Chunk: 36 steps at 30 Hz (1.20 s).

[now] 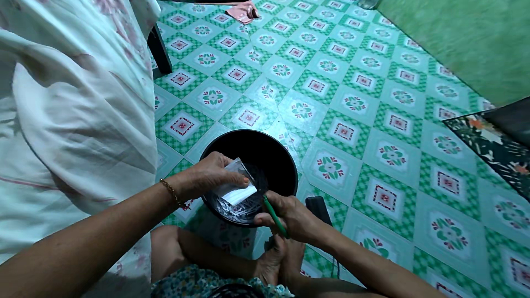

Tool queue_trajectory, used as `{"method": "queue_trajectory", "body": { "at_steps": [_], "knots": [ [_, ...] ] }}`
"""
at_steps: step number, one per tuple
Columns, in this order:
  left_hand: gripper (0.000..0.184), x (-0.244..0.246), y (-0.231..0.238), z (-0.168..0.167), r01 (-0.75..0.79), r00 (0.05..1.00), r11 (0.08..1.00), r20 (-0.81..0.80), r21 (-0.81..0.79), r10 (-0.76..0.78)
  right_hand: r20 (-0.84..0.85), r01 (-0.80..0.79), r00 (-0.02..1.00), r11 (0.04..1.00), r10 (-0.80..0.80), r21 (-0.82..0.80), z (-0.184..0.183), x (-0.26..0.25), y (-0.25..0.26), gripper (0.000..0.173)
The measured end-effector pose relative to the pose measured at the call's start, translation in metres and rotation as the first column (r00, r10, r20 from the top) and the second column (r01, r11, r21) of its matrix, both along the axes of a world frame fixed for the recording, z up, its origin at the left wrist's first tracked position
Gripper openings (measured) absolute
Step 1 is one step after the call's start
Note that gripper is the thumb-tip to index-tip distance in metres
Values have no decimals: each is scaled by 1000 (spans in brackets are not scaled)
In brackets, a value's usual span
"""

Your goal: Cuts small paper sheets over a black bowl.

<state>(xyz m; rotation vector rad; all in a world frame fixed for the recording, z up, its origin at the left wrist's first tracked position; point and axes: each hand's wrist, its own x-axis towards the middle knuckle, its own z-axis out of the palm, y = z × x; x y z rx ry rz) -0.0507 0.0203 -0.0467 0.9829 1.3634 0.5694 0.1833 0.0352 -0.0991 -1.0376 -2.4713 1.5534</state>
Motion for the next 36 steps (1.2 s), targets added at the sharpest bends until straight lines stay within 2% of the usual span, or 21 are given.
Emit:
{"method": "queue_trajectory", "body": {
  "at_steps": [5, 8, 12, 15, 20, 24, 28, 36],
  "knots": [
    [16, 4, -2, -4, 58, 998, 998, 11, -20, -58, 24, -30, 999, 999, 30, -12, -1, -1, 0, 64],
    [16, 3, -1, -4, 51, 998, 999, 46, -17, -50, -28, -11, 1000, 1000, 11, 6, -2, -1, -1, 58],
    [15, 3, -2, -4, 48, 998, 998, 47, -40, -46, -15, 31, 999, 999, -31, -30, -1, -2, -1, 49],
    [17, 2, -2, -6, 75, 996, 996, 41, -41, -74, -14, 32, 999, 994, -33, -108, -2, -1, 1, 44],
    [11, 1, 1, -7, 49, 998, 999, -32, 6, -48, -92, 73, 989, 929, -114, -363, 2, 1, 2, 34],
    [7, -7, 7, -6, -48, 994, 994, -89, 99, 57, -20, 28, 999, 940, -37, -341, 7, 8, 5, 45],
    [8, -12, 8, -6, -73, 991, 981, -101, 178, 92, -41, -29, 999, 942, 16, -335, 5, 10, 4, 48],
    [10, -6, 6, -7, -86, 992, 981, -71, 174, 100, -66, -5, 998, 964, -13, -268, 3, 4, 3, 47]
  ]
}}
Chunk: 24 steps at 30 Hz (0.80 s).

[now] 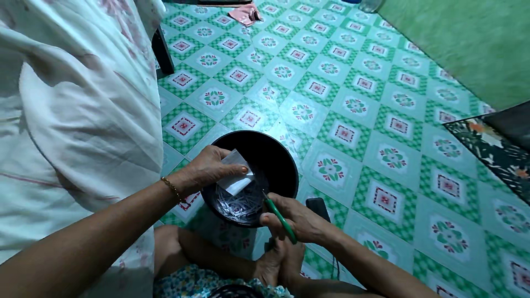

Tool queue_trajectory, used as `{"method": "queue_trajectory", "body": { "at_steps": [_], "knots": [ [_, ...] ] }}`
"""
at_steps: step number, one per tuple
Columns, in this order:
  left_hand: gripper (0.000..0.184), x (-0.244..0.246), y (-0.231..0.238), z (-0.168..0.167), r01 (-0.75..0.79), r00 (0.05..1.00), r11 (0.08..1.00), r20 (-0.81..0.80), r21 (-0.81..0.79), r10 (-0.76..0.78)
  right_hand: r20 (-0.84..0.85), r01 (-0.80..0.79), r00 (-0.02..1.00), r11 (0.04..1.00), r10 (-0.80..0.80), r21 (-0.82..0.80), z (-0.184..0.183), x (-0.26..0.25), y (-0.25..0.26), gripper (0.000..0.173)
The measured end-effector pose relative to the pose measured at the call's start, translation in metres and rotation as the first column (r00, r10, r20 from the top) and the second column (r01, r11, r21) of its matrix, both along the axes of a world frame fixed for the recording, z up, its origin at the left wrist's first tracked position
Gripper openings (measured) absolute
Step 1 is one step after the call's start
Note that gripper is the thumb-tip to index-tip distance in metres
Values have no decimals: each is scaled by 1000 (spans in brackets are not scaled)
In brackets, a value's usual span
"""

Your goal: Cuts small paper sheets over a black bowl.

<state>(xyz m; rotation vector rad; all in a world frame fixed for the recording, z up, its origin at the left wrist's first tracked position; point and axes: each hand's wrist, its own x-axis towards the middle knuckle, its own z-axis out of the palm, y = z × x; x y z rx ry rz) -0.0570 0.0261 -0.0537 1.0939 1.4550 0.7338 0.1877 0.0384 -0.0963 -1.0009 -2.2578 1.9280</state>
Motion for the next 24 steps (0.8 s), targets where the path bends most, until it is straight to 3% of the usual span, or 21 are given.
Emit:
{"method": "queue_trajectory", "body": {
  "at_steps": [13, 24],
  "knots": [
    [10, -6, -1, 4, 27, 996, 995, 91, -95, -18, -20, 71, 997, 995, -70, 70, -4, 1, -2, 43],
    [12, 4, -4, 7, 33, 998, 992, 53, -125, -26, 11, -15, 1000, 985, 14, 172, -4, -1, -4, 59]
  ]
}}
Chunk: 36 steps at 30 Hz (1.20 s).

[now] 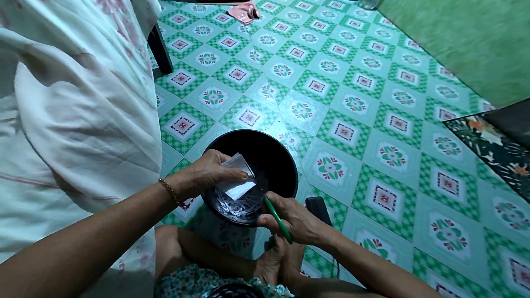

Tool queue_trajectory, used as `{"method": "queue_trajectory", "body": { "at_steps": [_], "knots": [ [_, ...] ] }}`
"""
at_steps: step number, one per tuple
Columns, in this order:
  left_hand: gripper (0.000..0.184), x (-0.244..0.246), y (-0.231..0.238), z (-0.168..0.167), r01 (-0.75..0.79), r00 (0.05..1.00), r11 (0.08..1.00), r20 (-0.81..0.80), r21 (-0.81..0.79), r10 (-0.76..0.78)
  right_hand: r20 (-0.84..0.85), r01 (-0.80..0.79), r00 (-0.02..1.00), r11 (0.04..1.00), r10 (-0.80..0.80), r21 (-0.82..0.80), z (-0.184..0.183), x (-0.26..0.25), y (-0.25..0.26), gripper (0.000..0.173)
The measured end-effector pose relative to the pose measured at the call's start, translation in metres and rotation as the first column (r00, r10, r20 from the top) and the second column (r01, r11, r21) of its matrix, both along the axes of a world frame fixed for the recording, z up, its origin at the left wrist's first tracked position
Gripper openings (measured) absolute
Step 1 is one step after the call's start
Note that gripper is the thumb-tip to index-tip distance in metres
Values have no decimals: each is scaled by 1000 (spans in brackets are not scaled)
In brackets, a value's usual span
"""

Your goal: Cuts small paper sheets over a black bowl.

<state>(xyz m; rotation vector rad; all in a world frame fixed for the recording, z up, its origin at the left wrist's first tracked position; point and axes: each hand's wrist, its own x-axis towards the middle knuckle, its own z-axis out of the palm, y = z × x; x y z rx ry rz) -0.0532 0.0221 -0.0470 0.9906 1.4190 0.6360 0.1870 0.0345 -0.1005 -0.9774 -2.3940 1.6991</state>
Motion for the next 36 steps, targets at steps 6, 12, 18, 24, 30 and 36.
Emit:
{"method": "queue_trajectory", "body": {
  "at_steps": [6, 12, 18, 24, 30, 36],
  "knots": [
    [11, 3, 0, 0, -67, 996, 996, 58, -58, 70, -19, 31, 999, 999, -31, 22, -3, -1, -2, 54],
    [14, 2, -2, -2, 10, 999, 999, 53, -35, -8, 41, -12, 999, 1000, 11, 18, 0, -1, 1, 57],
    [13, 3, -1, -1, 17, 995, 997, 99, -75, -10, -37, 24, 999, 998, -22, 53, -4, -2, -2, 56],
    [14, 5, -3, -2, -9, 997, 997, 78, -83, 16, -54, 55, 997, 998, -54, 21, -6, -1, -3, 48],
    [20, 8, -4, -9, 52, 989, 995, 145, -88, -38, 10, 10, 1000, 1000, -10, -18, -1, -3, -2, 55],
    [19, 9, -4, -9, 40, 986, 993, 163, -109, -22, -29, 57, 998, 998, -57, -14, -3, -4, -4, 49]
  ]
}}
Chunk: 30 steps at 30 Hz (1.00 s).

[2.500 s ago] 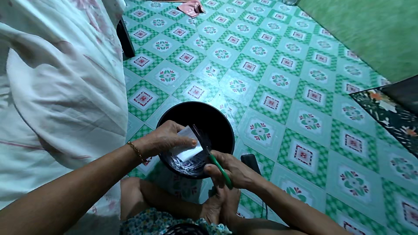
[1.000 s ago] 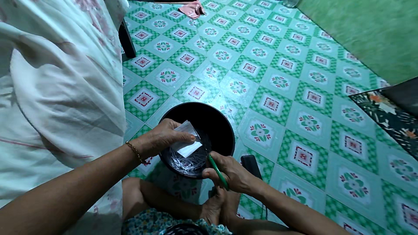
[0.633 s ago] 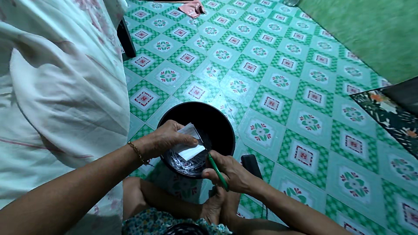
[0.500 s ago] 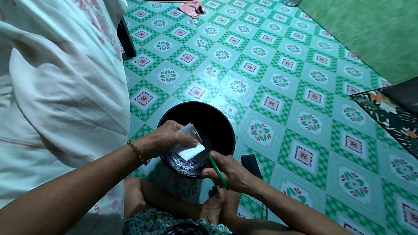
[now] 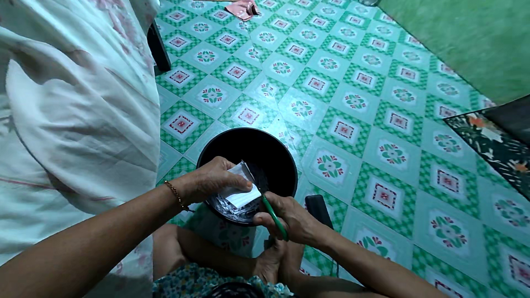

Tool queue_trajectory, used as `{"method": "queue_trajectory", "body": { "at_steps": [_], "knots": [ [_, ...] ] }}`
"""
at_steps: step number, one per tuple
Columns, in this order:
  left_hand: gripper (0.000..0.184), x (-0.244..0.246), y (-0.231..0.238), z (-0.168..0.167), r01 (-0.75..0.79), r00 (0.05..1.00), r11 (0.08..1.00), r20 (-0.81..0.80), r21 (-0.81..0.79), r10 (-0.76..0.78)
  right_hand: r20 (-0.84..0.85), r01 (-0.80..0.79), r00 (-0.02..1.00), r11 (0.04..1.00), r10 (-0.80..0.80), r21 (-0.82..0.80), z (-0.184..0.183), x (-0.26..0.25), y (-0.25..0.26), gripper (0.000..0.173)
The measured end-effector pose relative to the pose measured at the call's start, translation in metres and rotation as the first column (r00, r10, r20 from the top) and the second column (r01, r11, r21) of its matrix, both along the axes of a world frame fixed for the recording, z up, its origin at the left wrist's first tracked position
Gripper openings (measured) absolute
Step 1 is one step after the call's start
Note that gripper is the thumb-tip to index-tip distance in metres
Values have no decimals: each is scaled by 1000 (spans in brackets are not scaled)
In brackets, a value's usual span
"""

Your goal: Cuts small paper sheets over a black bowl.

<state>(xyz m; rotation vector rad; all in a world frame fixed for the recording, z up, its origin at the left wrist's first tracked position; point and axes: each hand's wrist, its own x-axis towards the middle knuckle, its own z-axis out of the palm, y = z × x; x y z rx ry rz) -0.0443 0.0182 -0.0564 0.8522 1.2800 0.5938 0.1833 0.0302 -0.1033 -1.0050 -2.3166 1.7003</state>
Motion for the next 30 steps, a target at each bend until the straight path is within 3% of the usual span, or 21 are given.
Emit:
{"method": "queue_trajectory", "body": {
  "at_steps": [15, 20, 25, 30],
  "knots": [
    [19, -1, 1, 1, 98, 993, 995, -64, -25, -99, -33, 47, 998, 964, -58, -261, 2, 1, 3, 33],
    [14, -9, 5, 0, 94, 973, 988, -221, 125, -65, 56, -25, 998, 971, 39, -239, 8, 7, 7, 46],
    [13, -15, 8, -3, 45, 965, 953, -260, 300, 36, 102, -56, 992, 977, 79, -204, 7, 11, 8, 52],
    [12, -13, 6, -4, 119, 953, 928, -303, 353, -7, 113, -65, 990, 984, 85, -168, 8, 7, 9, 55]
  ]
}}
